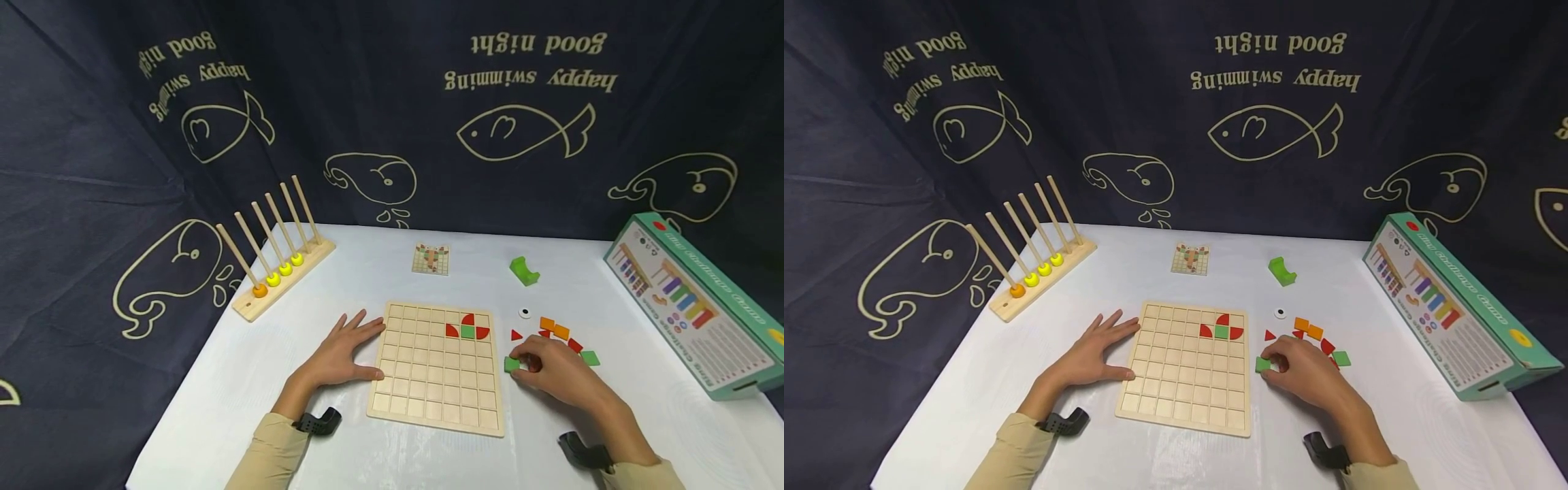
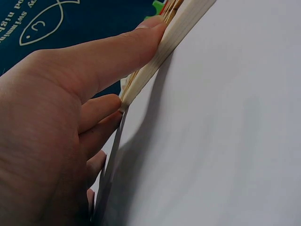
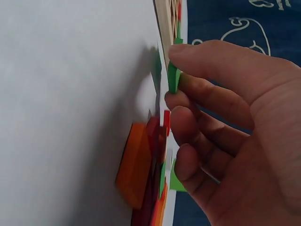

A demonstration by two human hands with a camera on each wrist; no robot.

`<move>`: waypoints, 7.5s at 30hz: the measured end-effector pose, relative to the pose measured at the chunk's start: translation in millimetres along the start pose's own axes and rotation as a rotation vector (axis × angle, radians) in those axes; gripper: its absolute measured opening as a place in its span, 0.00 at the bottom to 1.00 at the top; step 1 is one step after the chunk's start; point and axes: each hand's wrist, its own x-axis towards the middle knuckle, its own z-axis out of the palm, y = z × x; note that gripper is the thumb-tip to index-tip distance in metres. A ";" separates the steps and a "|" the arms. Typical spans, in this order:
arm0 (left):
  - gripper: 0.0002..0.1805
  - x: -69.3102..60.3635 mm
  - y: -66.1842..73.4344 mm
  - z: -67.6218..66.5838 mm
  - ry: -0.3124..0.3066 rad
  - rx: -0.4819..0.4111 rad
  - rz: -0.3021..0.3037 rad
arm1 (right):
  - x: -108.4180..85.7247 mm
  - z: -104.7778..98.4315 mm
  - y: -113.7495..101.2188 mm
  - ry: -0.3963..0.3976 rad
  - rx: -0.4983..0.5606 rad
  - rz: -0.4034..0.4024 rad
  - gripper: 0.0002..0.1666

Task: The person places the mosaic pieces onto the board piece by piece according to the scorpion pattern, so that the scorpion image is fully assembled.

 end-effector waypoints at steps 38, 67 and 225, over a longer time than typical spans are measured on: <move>0.53 0.1 1.9 -0.8 -0.006 -0.022 0.012 | 69.0 32.6 -58.2 -0.004 -0.032 -0.199 0.10; 0.53 -2.1 0.8 1.2 -0.005 -0.018 -0.006 | 37.4 5.7 -31.7 0.018 -0.039 -0.115 0.11; 0.53 -1.3 2.2 -2.2 -0.008 -0.022 0.006 | 19.4 -18.9 23.2 0.058 -0.019 0.094 0.09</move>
